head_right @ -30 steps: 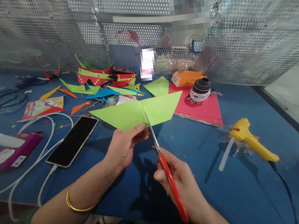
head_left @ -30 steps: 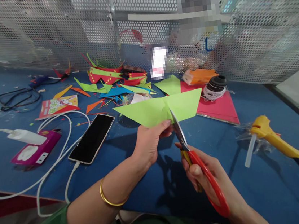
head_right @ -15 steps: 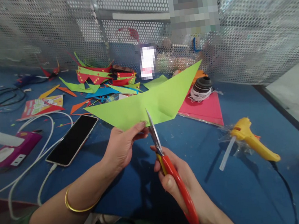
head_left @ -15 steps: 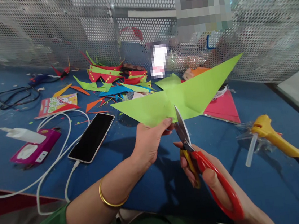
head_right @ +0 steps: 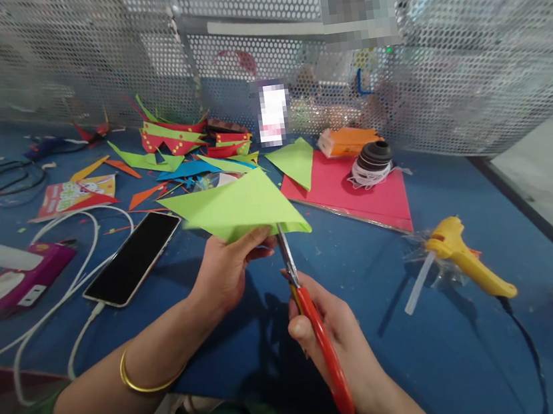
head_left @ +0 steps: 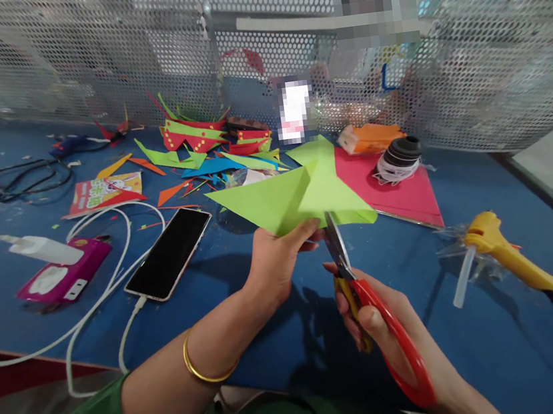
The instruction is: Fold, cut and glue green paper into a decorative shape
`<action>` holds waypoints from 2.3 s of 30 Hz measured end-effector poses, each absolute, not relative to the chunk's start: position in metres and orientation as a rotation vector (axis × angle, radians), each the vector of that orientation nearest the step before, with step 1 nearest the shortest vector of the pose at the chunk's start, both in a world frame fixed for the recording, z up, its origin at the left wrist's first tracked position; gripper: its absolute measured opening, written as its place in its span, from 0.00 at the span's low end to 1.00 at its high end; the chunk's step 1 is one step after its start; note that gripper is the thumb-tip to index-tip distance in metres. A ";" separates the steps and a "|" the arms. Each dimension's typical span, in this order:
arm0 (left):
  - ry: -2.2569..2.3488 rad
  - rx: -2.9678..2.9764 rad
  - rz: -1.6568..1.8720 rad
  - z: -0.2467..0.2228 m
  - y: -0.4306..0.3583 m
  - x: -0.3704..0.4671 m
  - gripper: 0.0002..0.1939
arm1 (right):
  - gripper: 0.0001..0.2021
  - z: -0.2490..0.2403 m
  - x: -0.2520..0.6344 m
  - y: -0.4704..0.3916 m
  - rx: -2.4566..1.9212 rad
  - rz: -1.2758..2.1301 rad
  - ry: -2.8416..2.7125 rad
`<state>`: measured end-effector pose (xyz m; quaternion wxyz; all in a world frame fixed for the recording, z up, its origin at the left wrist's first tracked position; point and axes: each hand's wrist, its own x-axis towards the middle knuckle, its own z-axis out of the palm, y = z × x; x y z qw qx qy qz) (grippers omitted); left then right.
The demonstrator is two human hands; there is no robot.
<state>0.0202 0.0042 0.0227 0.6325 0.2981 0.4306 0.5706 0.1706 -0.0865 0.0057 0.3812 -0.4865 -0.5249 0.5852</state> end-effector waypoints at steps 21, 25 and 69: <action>1.012 0.662 1.324 0.020 0.006 0.019 0.13 | 0.34 0.015 0.163 -0.082 -1.407 1.292 -1.466; 1.027 0.653 1.326 0.020 0.005 0.020 0.13 | 0.36 0.015 0.162 -0.083 -1.404 1.327 -1.424; 1.030 0.507 1.352 0.021 0.011 0.010 0.23 | 0.30 0.008 0.173 -0.075 -1.468 1.195 -1.397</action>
